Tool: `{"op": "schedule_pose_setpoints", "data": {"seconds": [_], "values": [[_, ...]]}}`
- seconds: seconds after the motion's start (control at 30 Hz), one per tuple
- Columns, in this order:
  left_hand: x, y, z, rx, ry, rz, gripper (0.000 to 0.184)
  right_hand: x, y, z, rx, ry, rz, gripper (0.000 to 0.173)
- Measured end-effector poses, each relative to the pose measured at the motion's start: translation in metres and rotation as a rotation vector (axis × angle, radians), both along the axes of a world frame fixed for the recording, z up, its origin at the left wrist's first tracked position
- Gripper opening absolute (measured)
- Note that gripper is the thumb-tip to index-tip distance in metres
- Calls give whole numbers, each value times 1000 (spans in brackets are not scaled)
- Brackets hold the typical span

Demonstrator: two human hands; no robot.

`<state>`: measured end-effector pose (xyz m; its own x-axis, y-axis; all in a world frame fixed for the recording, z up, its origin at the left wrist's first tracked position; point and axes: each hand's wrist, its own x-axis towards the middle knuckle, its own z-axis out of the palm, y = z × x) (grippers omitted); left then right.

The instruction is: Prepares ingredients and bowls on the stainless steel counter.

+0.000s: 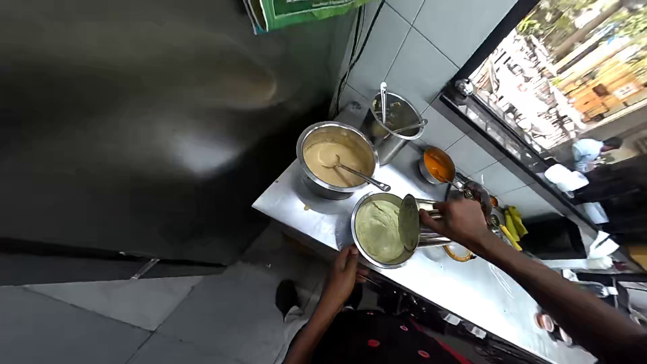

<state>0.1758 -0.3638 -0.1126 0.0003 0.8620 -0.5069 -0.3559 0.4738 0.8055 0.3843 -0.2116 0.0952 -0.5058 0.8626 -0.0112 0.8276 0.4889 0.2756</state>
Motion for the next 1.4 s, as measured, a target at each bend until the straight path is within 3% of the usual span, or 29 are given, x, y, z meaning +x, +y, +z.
{"op": "schedule_pose_setpoints", "data": {"seconds": [0.07, 0.17, 0.27, 0.37, 0.5, 0.6, 0.67, 0.83, 0.93, 1.03, 1.4], "values": [[-16, -16, -4, 11, 60, -31, 41, -7, 4, -6, 9, -100, 42, 59], [-48, -40, -25, -35, 102, 75, 39, -15, 8, -5, 79, -110, 165, 56], [-92, -78, -55, -134, 160, 177, 41, -17, 8, -4, 27, -210, 114, 57], [-105, -103, -62, -151, 179, 224, 37, -16, 16, -1, 44, -209, 68, 58], [-63, -47, -25, 66, 137, 64, 39, -11, 20, -17, -71, -339, -37, 61], [-24, 19, -19, 92, 222, -55, 56, -15, 17, -11, -31, -276, -18, 61], [-5, 42, -19, 102, 357, -64, 47, -15, 15, -14, -85, -328, -49, 62], [8, 57, -14, 100, 402, -11, 25, -12, 18, -13, -40, -334, 0, 62], [14, 59, -19, 94, 368, 2, 25, -7, 21, -16, -92, -363, -70, 62], [15, 60, -21, 71, 311, 36, 25, -13, 26, -6, -26, -329, -39, 63], [25, 47, -16, 101, 233, 50, 28, -16, 36, -21, -89, -398, -36, 62]]}}
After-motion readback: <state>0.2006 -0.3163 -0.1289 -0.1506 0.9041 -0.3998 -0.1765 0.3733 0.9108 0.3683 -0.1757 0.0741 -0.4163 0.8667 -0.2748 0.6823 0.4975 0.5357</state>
